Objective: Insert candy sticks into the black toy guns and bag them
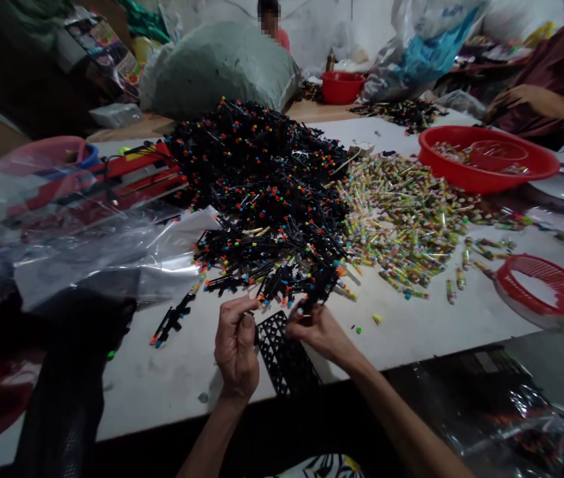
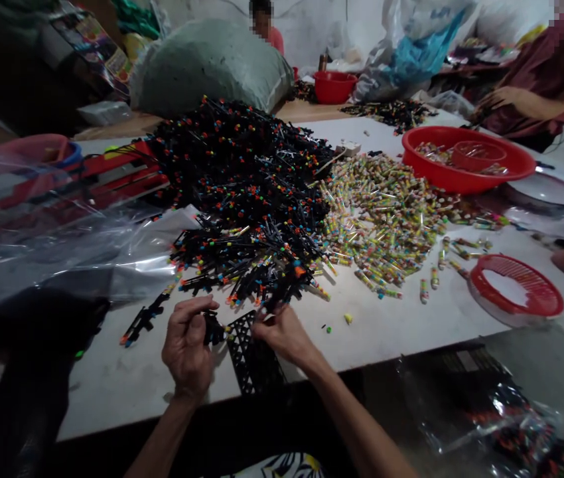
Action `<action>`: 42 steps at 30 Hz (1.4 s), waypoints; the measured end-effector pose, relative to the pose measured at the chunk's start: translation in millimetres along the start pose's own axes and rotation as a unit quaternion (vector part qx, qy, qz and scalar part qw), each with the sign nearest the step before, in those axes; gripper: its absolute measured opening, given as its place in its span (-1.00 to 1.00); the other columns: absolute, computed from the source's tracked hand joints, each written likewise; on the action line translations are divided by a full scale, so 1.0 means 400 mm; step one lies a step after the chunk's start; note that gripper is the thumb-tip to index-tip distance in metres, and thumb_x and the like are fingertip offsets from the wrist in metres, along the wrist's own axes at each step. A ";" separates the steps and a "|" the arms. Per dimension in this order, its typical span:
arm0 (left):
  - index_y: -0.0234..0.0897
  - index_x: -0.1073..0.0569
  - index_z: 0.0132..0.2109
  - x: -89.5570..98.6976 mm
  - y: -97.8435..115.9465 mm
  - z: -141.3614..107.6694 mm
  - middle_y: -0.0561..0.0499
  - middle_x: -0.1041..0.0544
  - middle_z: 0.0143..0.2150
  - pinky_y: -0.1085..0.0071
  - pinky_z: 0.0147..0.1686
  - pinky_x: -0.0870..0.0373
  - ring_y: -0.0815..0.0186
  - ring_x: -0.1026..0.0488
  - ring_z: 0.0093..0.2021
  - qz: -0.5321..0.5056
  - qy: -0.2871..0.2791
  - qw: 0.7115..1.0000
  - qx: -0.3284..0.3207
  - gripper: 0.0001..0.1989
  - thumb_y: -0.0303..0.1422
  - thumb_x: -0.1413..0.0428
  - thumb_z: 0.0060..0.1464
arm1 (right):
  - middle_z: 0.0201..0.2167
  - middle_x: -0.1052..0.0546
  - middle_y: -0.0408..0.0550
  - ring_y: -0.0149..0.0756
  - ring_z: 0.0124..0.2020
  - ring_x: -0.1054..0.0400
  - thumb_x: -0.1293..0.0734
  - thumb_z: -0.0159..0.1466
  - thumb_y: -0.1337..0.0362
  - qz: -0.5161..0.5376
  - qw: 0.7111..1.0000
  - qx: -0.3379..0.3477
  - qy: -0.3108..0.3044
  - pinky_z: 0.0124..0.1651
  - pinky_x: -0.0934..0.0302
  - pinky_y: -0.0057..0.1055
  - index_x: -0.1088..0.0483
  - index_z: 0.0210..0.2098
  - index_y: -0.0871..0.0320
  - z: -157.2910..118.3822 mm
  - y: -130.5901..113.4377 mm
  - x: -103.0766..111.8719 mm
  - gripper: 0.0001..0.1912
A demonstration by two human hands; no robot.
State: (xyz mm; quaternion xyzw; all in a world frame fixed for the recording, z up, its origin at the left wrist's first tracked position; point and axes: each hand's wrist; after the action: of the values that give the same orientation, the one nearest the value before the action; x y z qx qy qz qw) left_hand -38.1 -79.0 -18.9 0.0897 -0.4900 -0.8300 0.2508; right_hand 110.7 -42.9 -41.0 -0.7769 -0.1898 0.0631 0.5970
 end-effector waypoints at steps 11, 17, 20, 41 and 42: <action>-0.21 -0.42 -0.09 0.004 0.002 0.008 0.03 -0.41 -0.33 0.37 -0.16 -0.30 0.34 -0.36 -0.25 -0.074 -0.015 0.996 0.056 -0.76 -0.36 0.09 0.17 | -0.47 -0.44 -0.16 -0.38 -0.45 -0.26 -0.31 0.03 0.34 -0.079 0.992 0.096 0.003 -0.42 -0.12 -0.51 -0.37 -0.39 0.16 0.083 0.039 -0.083 -0.89; -0.19 -0.40 -0.01 0.002 0.007 0.008 -0.05 -0.40 -0.02 0.26 0.02 -0.27 0.24 -0.32 0.02 0.004 -0.092 0.996 -0.021 -0.72 -0.38 0.06 0.15 | -0.23 -0.44 0.02 -0.32 -0.34 -0.31 -0.21 0.15 0.41 -0.373 0.923 0.096 0.012 -0.34 -0.12 -0.46 -0.37 -0.25 0.17 0.053 0.002 -0.132 -0.82; -0.19 -0.41 -0.03 0.009 0.011 0.014 -0.02 -0.45 -0.09 0.30 -0.04 -0.32 0.27 -0.38 -0.05 0.062 -0.099 0.991 -0.059 -0.71 -0.42 -0.06 0.07 | -0.19 -0.42 -0.02 -0.33 -0.29 -0.31 -0.23 0.16 0.37 -0.403 0.904 0.135 -0.048 -0.31 -0.11 -0.48 -0.37 -0.23 0.13 0.051 -0.010 -0.100 -0.82; -0.22 -0.48 -0.27 0.012 0.051 0.013 0.03 -0.51 -0.25 0.42 -0.15 -0.30 0.32 -0.42 -0.17 -0.003 -0.027 0.994 0.107 -0.85 -0.33 -0.03 0.10 | -0.48 -0.39 -0.18 -0.40 -0.45 -0.25 -0.33 0.04 0.25 0.124 0.991 0.042 -0.004 -0.41 -0.17 -0.50 -0.34 -0.39 0.16 -0.027 0.024 -0.113 -0.84; -0.22 -0.48 -0.26 0.014 0.052 0.013 0.02 -0.51 -0.24 0.40 -0.15 -0.30 0.31 -0.42 -0.16 -0.002 -0.030 0.994 0.106 -0.85 -0.33 -0.03 0.10 | -0.47 -0.40 -0.18 -0.38 -0.42 -0.26 -0.33 0.05 0.25 0.117 0.992 0.049 -0.009 -0.39 -0.17 -0.50 -0.35 -0.38 0.16 -0.029 0.022 -0.117 -0.85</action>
State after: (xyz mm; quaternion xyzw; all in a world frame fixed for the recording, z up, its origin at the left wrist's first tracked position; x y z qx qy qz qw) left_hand -38.1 -86.0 2.1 0.0915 -0.5821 -0.7764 0.2236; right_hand 73.4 -72.8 -52.3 -0.7627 -0.0996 0.1493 0.6214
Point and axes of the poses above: each hand's wrist, its own z-axis towards the middle knuckle, its own x-axis out of the back of the hand, y = z × x
